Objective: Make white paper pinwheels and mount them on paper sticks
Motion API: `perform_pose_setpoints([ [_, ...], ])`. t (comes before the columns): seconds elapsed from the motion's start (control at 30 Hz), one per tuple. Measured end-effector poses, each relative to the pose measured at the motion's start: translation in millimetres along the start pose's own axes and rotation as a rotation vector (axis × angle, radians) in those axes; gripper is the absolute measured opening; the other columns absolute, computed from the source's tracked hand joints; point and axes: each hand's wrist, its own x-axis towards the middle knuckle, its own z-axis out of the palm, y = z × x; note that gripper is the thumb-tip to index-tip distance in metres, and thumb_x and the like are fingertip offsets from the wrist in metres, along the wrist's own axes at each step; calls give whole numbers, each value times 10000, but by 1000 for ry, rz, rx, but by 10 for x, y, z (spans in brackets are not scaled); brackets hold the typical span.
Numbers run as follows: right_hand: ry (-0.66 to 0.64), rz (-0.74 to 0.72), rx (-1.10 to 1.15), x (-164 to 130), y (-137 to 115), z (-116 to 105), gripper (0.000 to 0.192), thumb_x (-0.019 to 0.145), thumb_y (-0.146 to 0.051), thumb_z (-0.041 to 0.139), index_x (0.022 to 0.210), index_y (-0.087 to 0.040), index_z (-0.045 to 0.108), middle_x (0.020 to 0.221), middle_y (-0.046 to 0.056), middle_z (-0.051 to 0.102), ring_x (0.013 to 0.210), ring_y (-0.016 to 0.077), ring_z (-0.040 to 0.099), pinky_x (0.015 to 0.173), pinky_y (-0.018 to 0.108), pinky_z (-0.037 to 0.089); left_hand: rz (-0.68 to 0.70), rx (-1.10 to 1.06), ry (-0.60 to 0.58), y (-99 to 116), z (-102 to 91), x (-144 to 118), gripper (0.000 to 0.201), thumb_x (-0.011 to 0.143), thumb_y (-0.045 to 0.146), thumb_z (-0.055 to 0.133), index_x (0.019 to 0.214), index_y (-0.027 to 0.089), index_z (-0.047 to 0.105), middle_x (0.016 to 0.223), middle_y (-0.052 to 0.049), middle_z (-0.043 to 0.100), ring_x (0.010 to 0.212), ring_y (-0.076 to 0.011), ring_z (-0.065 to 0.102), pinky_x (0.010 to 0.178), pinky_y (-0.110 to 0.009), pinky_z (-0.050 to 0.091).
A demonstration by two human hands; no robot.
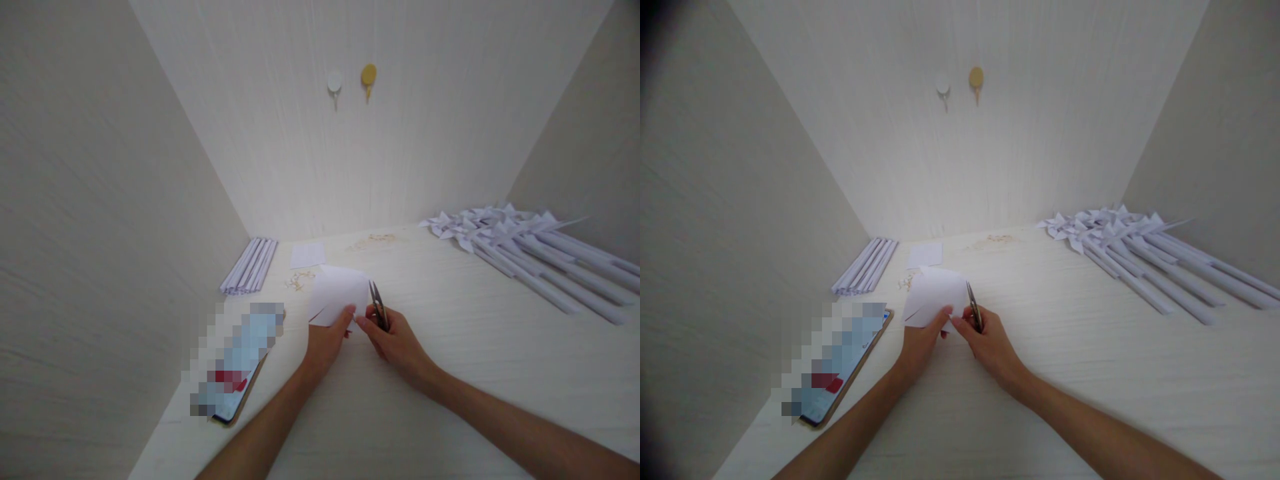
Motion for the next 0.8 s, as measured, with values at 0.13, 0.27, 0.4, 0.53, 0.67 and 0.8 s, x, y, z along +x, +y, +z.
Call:
perform_pose_setpoints([
  [0.13, -2, -25, -48, 0, -7, -14, 314, 688, -414, 568, 589, -198, 363, 414, -105, 280, 347, 38, 233, 349, 200, 185, 8, 1, -30, -15, 5, -1, 243, 647, 349, 562, 490, 178, 488, 429, 42, 479, 416, -98, 464, 457, -225, 377],
  [0.27, 8, -48, -94, -5, -35, -12, 341, 675, -415, 578, 556, -200, 341, 406, -95, 304, 358, 44, 250, 351, 203, 192, -23, 29, -49, -23, 10, -3, 267, 639, 349, 565, 453, 180, 473, 403, 42, 467, 406, -100, 461, 467, -232, 379],
  [0.4, 9, -40, -67, -10, -53, 4, 332, 689, -413, 565, 557, -204, 343, 388, -95, 298, 346, 46, 241, 342, 206, 183, -20, 43, -43, -28, 8, -4, 271, 640, 367, 567, 460, 182, 484, 414, 35, 481, 419, -108, 475, 494, -242, 388],
  [0.53, -4, -20, -8, -10, -47, 6, 310, 709, -423, 544, 584, -204, 364, 379, -105, 271, 326, 42, 214, 330, 205, 162, -9, 47, -45, -35, -5, -6, 281, 649, 386, 560, 467, 183, 490, 422, 31, 488, 432, -116, 488, 509, -248, 393],
  [0.67, -19, -6, 31, -10, -40, 2, 323, 702, -431, 555, 591, -202, 357, 398, -110, 262, 327, 34, 209, 325, 196, 160, -15, 64, -35, -18, -17, -16, 289, 648, 395, 560, 463, 185, 493, 430, 28, 499, 445, -121, 500, 532, -255, 404],
  [0.8, -24, 13, 73, -14, -45, 6, 337, 688, -445, 567, 600, -198, 356, 415, -112, 260, 336, 30, 213, 322, 185, 174, -17, 86, -33, -5, -17, -22, 322, 654, 402, 552, 429, 185, 478, 418, 27, 494, 440, -119, 497, 553, -261, 411],
])
